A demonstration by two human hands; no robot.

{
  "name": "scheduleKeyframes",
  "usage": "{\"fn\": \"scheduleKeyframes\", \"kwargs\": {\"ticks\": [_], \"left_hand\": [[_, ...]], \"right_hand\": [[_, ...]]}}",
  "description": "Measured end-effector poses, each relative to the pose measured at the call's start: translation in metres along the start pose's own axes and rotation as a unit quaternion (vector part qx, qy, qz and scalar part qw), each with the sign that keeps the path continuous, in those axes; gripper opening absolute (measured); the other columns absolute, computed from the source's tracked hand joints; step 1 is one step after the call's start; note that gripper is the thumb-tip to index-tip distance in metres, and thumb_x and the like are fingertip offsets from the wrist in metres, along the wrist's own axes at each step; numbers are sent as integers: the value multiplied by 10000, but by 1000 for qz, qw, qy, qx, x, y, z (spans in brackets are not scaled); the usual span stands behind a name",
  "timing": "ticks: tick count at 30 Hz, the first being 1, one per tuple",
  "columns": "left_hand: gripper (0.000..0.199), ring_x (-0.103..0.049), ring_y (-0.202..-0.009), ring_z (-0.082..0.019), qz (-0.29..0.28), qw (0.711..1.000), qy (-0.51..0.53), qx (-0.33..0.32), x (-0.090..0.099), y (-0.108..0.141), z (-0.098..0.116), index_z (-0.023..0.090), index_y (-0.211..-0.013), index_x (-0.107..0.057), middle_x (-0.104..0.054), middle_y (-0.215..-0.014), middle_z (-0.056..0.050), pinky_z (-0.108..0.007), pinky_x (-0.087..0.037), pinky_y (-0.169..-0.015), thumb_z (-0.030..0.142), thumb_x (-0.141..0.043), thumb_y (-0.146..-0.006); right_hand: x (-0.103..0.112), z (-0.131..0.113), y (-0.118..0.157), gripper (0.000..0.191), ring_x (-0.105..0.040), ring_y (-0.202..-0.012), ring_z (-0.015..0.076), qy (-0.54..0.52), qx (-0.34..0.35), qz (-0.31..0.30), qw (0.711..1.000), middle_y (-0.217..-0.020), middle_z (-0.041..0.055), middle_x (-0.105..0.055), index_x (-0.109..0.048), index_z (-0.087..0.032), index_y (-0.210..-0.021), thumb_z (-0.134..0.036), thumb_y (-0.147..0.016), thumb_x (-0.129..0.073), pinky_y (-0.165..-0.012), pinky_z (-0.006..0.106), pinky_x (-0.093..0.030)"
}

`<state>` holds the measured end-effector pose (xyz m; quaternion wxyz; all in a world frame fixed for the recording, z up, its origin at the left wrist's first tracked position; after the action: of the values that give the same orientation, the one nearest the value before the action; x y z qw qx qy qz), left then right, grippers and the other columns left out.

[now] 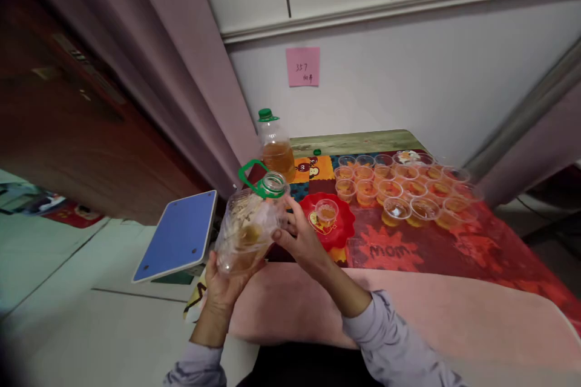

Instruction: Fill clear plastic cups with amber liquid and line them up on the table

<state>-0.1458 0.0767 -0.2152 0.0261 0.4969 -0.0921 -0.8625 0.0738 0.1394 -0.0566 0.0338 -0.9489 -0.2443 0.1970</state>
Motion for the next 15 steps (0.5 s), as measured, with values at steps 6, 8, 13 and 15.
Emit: {"fn": "scheduleKeyframes", "kwargs": {"ticks": [6,8,13,15], "left_hand": [[638,-738,-1241,-441,52,998,24,-26,-8,4,6,284,-1418,-691,-773,-1380,-156,-700,-615,-964,662,-621,-909],[634,-756,-1200,-414,97,995,13,-31,-9,5,7,318,-1368,-724,-798,-1330,-123,-661,-638,-926,727,-601,-900],[771,-716,-1276,-417,108,993,-32,-17,-17,3,6,298,-1475,-670,-768,-1400,-139,-652,-623,-964,780,-573,-880],[846,-680,-1340,-423,87,995,-41,-14,-16,1,5,285,-1528,-631,-735,-1460,-150,-641,-619,-983,822,-542,-880]], "right_hand": [[86,-36,18,657,-740,-1242,334,305,66,185,932,-1409,154,-735,-659,-264,-1416,-626,-887,-805,-1087,539,-593],[112,-59,19,609,-721,-1277,359,454,94,220,859,-1404,163,-743,-682,-239,-1398,-593,-912,-773,-1132,570,-557],[138,-48,-2,777,-676,-1354,425,661,0,158,734,-1481,235,-693,-605,-162,-1508,-579,-882,-796,-1111,593,-552],[136,-33,-9,821,-667,-1365,433,698,-43,130,703,-1517,257,-662,-571,-150,-1546,-538,-868,-822,-1113,573,-545]]}}
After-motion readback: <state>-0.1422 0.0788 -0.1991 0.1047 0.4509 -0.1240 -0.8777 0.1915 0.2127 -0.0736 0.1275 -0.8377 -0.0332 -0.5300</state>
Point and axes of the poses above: each hand's wrist, its own y-axis away from the middle knuckle, its own x-axis out of the back of the hand, z = x × y, the point moved 10 cm from there along -y, towards the middle knuckle
